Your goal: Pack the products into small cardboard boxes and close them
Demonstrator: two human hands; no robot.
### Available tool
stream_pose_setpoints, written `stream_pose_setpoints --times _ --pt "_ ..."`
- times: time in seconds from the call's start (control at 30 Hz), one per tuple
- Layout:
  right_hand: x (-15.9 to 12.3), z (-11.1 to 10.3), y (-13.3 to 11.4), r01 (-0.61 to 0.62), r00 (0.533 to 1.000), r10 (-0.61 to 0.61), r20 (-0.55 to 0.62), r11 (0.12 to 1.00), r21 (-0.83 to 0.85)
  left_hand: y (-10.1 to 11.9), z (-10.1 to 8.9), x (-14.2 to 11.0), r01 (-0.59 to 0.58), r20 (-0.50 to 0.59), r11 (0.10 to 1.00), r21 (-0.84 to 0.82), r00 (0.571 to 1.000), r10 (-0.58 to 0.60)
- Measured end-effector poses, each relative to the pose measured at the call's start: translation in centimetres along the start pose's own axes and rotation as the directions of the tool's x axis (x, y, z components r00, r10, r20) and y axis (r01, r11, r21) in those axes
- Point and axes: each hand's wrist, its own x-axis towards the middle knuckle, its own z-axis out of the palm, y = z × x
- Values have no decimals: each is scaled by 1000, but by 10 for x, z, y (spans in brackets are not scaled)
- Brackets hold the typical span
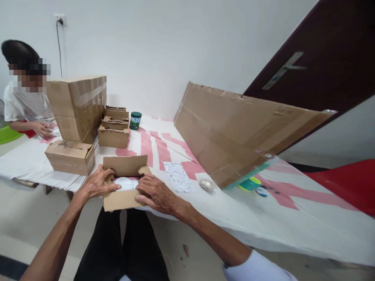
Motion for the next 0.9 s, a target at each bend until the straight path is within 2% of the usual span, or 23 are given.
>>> stream_pose_setpoints --times 0.07,0.13,0.23,0.3,0.37,0.53,0.6,0.7,0.8,0.9 --pt "-2 2 0 11 1000 -11 13 1000 -10 6 -2 1 11 -3 1000 29 1000 -11" --pt "-6 6 2 15 1000 -15 26 1000 -26 9 -6 0 -33 -15 998 -45 999 32" --pt "-12 14 5 -1 1000 2 30 999 -43 4 -9 -7 -95 -73 946 -308 994 76" --pt "-14 18 6 -11 1000 12 11 999 -52 -5 -10 -13 -104 -116 859 -502 992 53" --pt "-15 20 6 -23 1000 23 -7 998 -54 -15 -8 -18 -110 -163 794 -598 987 14" --pt "-14 17 6 -23 999 22 -41 999 -37 -32 6 -26 -46 -276 861 -506 955 -111" --pt "-11 16 7 -24 997 21 -74 999 -38 -33 16 -28 -37 -340 868 -496 927 -155" --pt "-7 19 13 -25 995 22 -95 999 -36 -29 31 -32 -67 -445 899 -433 883 -148" --pt "-3 25 23 3 992 -14 -127 997 -83 -25 41 -36 -108 -420 927 -359 906 -57" --pt "-5 26 35 -5 974 -39 -224 981 -196 -20 45 -40 -65 -406 904 -423 905 -125"
